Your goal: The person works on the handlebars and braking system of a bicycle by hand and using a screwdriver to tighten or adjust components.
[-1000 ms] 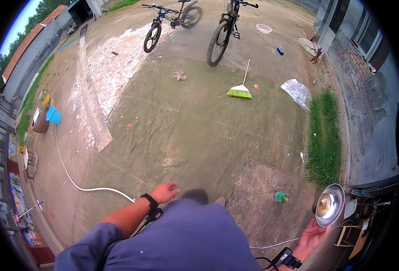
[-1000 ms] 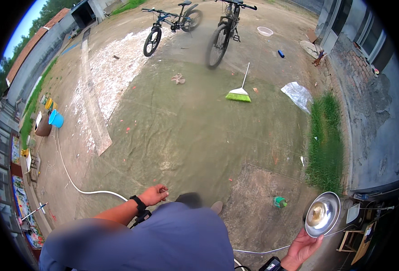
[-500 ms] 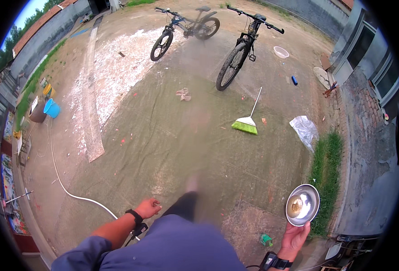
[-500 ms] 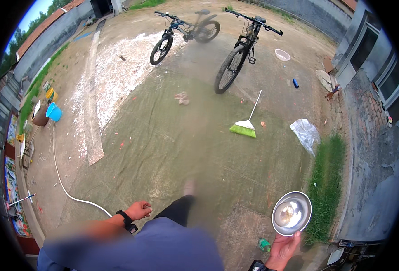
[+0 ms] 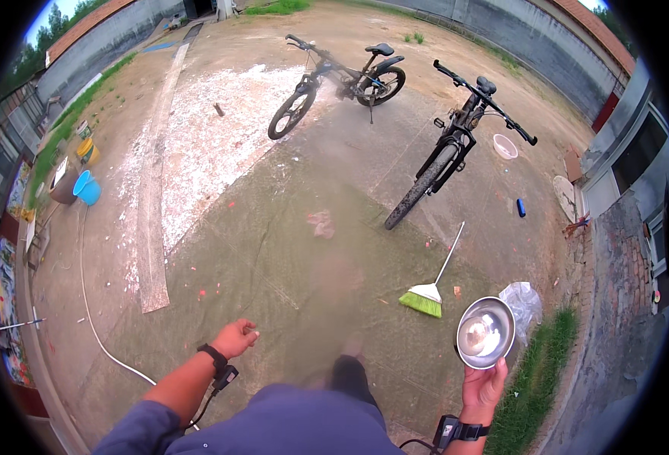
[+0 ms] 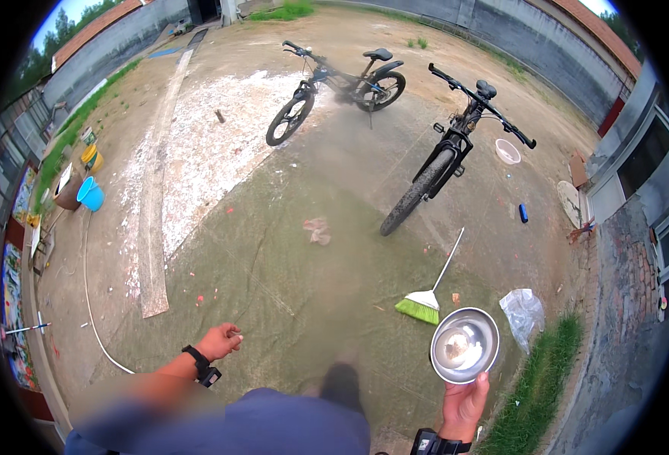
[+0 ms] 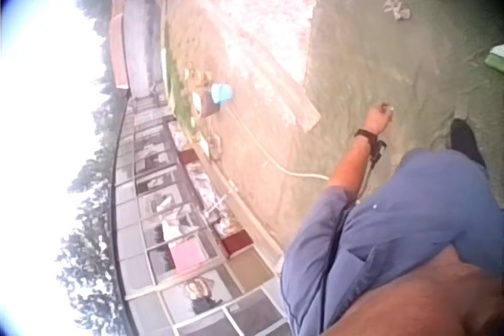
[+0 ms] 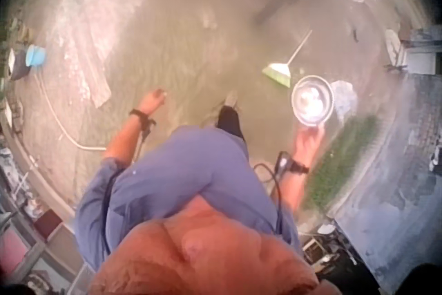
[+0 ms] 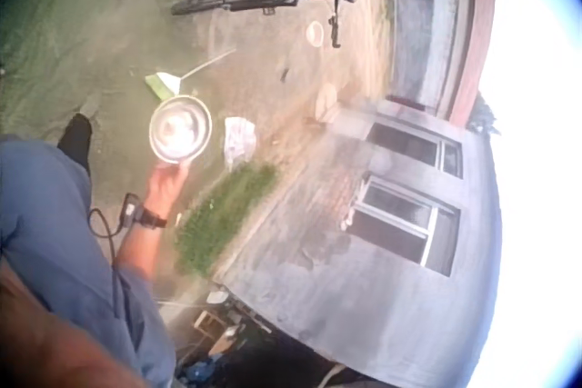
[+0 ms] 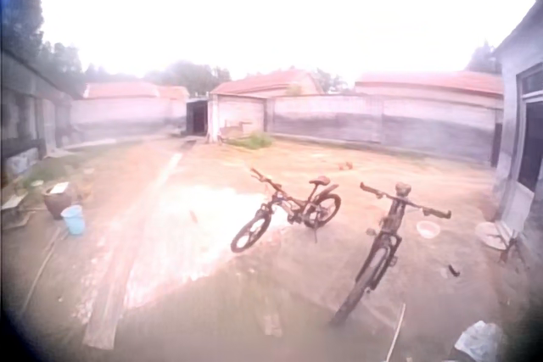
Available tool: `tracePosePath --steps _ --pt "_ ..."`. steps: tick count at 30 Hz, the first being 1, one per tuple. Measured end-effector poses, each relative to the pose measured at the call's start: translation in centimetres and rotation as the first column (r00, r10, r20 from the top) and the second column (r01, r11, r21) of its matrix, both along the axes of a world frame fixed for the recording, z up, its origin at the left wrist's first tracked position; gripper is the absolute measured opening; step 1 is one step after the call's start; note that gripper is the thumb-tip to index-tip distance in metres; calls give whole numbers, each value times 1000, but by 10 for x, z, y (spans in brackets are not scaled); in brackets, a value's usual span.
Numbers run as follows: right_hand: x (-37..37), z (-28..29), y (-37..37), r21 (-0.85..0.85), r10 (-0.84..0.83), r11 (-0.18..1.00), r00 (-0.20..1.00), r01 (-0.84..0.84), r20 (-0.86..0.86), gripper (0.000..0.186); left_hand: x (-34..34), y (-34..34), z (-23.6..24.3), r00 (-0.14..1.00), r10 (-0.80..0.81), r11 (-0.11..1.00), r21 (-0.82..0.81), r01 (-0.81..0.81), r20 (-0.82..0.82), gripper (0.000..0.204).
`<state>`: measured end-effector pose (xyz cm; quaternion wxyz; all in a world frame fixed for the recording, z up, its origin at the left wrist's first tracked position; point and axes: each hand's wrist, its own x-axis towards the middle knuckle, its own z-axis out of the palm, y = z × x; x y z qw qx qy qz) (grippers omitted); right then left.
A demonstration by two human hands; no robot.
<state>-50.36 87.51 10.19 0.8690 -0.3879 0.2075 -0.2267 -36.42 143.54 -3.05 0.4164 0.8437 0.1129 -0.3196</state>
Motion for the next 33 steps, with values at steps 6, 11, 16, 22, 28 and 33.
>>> tracePosePath --steps 6,11,16,22,28,33 --pt "204 -12 -7 4 155 988 988 -155 18 80 80 -3 -3 976 200 980 0 -201 -83 48" --pt "356 -9 -10 16 298 954 954 -299 26 82 147 12 -5 912 383 921 -16 -389 -148 48" --pt "488 -17 2 -2 279 960 960 -279 20 82 256 41 -18 911 382 924 39 -380 -157 52" --pt "604 -42 19 35 146 989 989 -145 -21 82 497 54 -37 992 111 989 108 -104 -66 50" --pt "684 -47 15 60 35 998 995 -30 -88 88 735 -26 6 923 -382 891 286 352 54 48" --pt "775 -65 -3 31 38 999 994 -35 -98 89 868 -110 -1 818 -573 781 340 524 56 43"
